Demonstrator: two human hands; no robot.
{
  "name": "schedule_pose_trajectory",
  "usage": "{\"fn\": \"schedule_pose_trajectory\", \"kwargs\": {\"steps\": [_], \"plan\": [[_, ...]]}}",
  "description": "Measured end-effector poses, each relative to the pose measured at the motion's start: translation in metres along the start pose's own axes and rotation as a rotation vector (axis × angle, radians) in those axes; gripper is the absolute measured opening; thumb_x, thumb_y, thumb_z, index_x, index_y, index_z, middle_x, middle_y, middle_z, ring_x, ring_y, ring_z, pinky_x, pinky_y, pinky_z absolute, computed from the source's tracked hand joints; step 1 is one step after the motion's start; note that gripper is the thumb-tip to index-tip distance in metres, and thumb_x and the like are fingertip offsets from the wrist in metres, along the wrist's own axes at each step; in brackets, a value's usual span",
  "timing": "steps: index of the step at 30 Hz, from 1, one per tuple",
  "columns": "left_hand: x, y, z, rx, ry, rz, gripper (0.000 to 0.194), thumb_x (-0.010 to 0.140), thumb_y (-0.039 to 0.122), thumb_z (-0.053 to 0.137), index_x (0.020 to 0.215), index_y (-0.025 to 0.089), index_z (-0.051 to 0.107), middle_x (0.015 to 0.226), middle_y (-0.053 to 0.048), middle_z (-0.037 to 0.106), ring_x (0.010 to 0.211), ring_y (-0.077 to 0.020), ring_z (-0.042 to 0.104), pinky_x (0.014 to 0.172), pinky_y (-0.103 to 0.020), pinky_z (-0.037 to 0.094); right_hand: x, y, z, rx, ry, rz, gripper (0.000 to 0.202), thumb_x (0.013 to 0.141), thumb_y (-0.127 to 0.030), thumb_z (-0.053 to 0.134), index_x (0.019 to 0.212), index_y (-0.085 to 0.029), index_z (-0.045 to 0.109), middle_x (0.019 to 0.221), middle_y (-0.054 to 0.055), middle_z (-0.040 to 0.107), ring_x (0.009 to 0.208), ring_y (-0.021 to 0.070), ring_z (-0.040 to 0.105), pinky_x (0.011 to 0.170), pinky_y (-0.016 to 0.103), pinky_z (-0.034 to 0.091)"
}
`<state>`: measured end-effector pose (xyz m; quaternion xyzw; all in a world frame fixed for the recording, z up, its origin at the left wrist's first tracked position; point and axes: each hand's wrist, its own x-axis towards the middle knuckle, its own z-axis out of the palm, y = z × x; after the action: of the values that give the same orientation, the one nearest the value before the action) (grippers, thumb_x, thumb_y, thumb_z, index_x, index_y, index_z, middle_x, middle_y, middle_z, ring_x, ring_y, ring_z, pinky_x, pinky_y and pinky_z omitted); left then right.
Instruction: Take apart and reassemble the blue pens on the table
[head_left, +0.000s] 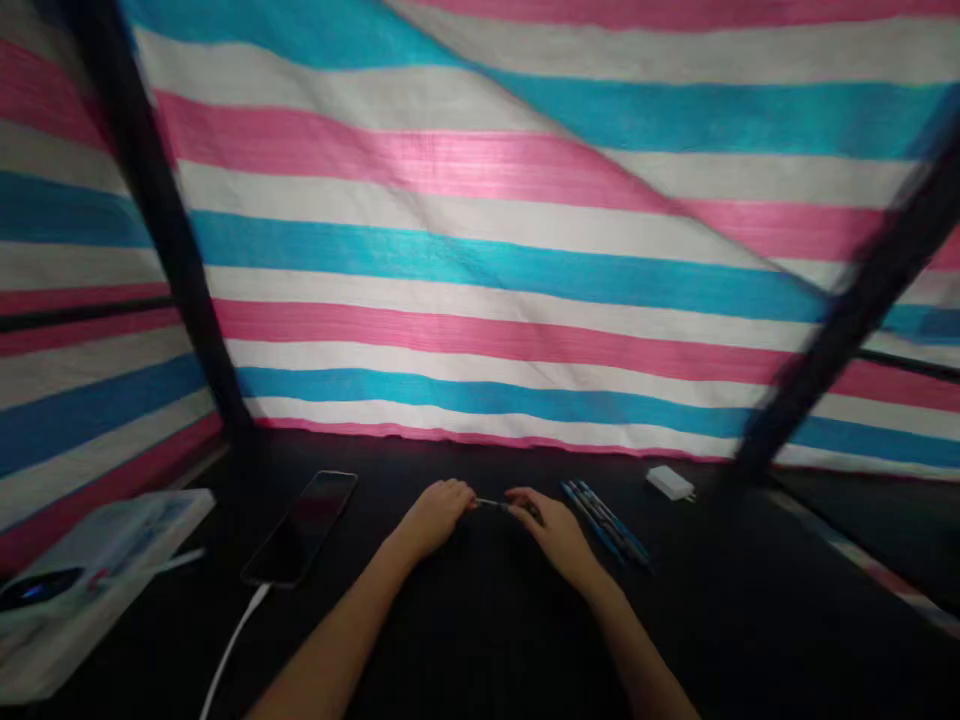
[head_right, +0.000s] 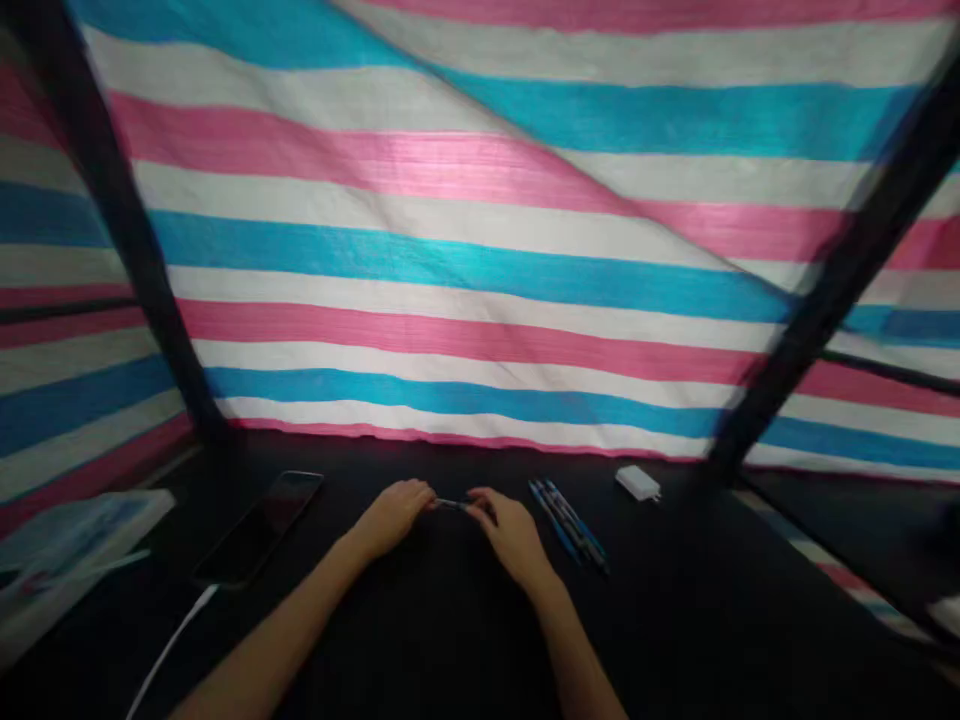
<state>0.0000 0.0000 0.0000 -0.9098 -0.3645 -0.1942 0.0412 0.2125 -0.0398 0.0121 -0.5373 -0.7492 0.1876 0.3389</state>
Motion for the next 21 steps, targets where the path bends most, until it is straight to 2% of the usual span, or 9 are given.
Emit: {"fn": "schedule_pose_trajectory", "kwargs": {"steps": [3,6,8,11,13,15,17,21], "plan": [[0.000,0.001,0.000,-0.001,0.000,0.009,0.012,0.089,0.016,0.039,0.088,0.017,0.051,0.085,-0.002,0.056,0.080,-0.0162,0.050,0.073,-0.028,0.038,0.003,0.000,0.003,0.015,-0.006,-0.039,0.021,0.076,-0.027,0.053,0.095,-0.019,0.059,0.088,0.002,0.062,0.079,0.0161,0.056,0.072,0.027,0.041],[0.000,0.002,0.000,0.000,0.005,0.007,0.012,0.089,0.014,0.039,0.087,0.017,0.051,0.085,-0.001,0.055,0.081,-0.0160,0.050,0.073,-0.028,0.038,0.003,0.000,0.004,-0.006,-0.062,-0.030,0.021,0.083,-0.030,0.043,0.085,-0.019,0.062,0.075,0.002,0.062,0.068,0.0149,0.056,0.067,0.027,0.041],[-0.001,0.001,0.000,0.005,0.007,0.007,0.012,0.088,0.013,0.040,0.087,0.017,0.051,0.084,-0.001,0.055,0.080,-0.0160,0.050,0.073,-0.028,0.038,0.003,-0.001,0.005,-0.015,-0.067,-0.022,0.024,0.084,-0.031,0.041,0.092,-0.020,0.061,0.077,0.001,0.063,0.067,0.0144,0.056,0.066,0.027,0.041],[-0.001,0.002,-0.001,0.002,0.014,0.011,0.012,0.087,0.012,0.041,0.087,0.018,0.051,0.084,-0.001,0.055,0.080,-0.0158,0.050,0.072,-0.028,0.038,0.001,-0.003,0.006,-0.020,-0.027,-0.056,0.028,0.078,-0.027,0.052,0.105,-0.022,0.055,0.095,0.002,0.061,0.081,0.0153,0.056,0.072,0.026,0.041],[-0.001,0.002,-0.001,-0.011,0.023,0.015,0.012,0.088,0.012,0.041,0.087,0.018,0.051,0.084,-0.001,0.055,0.080,-0.0155,0.050,0.072,-0.027,0.038,0.001,-0.005,0.006,-0.077,-0.035,-0.063,0.023,0.077,-0.025,0.053,0.099,-0.022,0.057,0.094,0.002,0.062,0.084,0.0164,0.056,0.075,0.026,0.039],[-0.001,0.003,-0.002,-0.023,0.034,0.020,0.011,0.088,0.013,0.041,0.087,0.018,0.051,0.083,-0.001,0.055,0.079,-0.0154,0.050,0.071,-0.027,0.038,0.001,-0.007,0.007,-0.153,-0.073,-0.043,0.017,0.082,-0.027,0.046,0.089,-0.022,0.061,0.081,0.001,0.064,0.078,0.0167,0.057,0.073,0.028,0.038],[-0.001,0.003,-0.002,-0.022,0.049,0.023,0.010,0.088,0.014,0.042,0.087,0.017,0.052,0.083,-0.001,0.055,0.079,-0.0156,0.050,0.072,-0.027,0.039,0.001,-0.009,0.007,-0.197,-0.097,-0.035,0.023,0.086,-0.030,0.039,0.086,-0.022,0.061,0.073,0.000,0.063,0.071,0.0162,0.057,0.071,0.029,0.038],[-0.001,0.002,0.000,-0.010,0.069,0.028,0.010,0.088,0.016,0.043,0.090,0.017,0.052,0.084,-0.001,0.056,0.080,-0.0155,0.052,0.072,-0.028,0.040,0.002,-0.012,0.008,-0.133,-0.001,-0.108,0.021,0.083,-0.028,0.046,0.099,-0.021,0.058,0.091,0.003,0.062,0.084,0.0164,0.056,0.075,0.028,0.039]]}}
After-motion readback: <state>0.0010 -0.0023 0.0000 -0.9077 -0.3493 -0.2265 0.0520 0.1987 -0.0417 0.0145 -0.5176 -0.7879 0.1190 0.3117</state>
